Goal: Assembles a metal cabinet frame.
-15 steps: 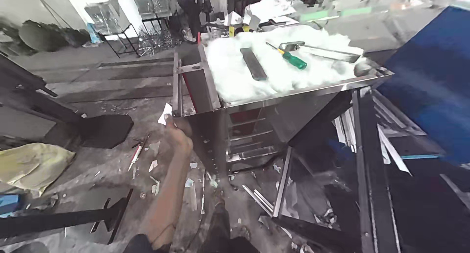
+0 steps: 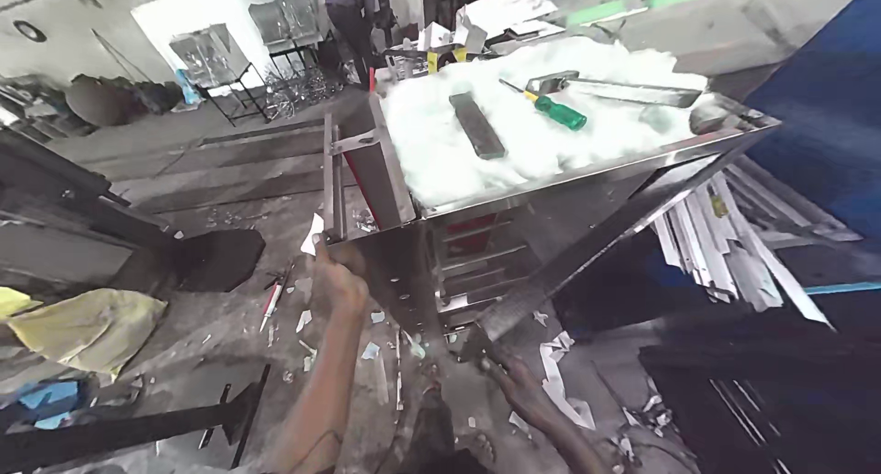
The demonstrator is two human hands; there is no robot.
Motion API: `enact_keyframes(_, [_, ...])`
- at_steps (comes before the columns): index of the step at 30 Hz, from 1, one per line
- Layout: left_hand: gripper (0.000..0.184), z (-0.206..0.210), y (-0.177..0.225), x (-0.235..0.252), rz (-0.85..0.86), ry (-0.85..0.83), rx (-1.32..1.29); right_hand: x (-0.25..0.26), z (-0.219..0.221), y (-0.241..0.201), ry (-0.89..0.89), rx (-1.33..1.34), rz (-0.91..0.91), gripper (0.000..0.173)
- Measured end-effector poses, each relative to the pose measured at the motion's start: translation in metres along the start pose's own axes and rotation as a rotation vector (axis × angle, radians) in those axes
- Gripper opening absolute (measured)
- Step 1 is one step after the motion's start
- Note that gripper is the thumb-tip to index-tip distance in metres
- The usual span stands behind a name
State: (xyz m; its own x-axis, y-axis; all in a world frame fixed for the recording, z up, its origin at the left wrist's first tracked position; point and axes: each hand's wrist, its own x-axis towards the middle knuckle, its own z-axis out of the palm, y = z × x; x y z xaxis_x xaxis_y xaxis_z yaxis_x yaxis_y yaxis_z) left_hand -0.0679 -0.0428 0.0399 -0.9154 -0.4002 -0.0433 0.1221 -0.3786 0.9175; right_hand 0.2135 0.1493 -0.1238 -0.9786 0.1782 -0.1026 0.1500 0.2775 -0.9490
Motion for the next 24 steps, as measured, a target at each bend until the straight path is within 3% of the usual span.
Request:
enact_keyframes(7, [0.033, -0.004, -0.003, 0.005, -0.014, 0.023, 0.018, 0.085, 0.024, -0.019, 0.002, 0.038, 0.051, 0.027])
enact_keyframes(14, [0.036, -0.004, -0.001, 0.001, -0.013, 0.028, 0.038, 0.142, 0.041, -0.018, 0.165, 0.024, 0.036, 0.031])
enact_keyframes(24, [0.039, -0.005, -0.004, -0.002, -0.036, 0.017, -0.015, 0.141, 0.049, -0.015, 0.248, -0.054, 0.03, 0.036])
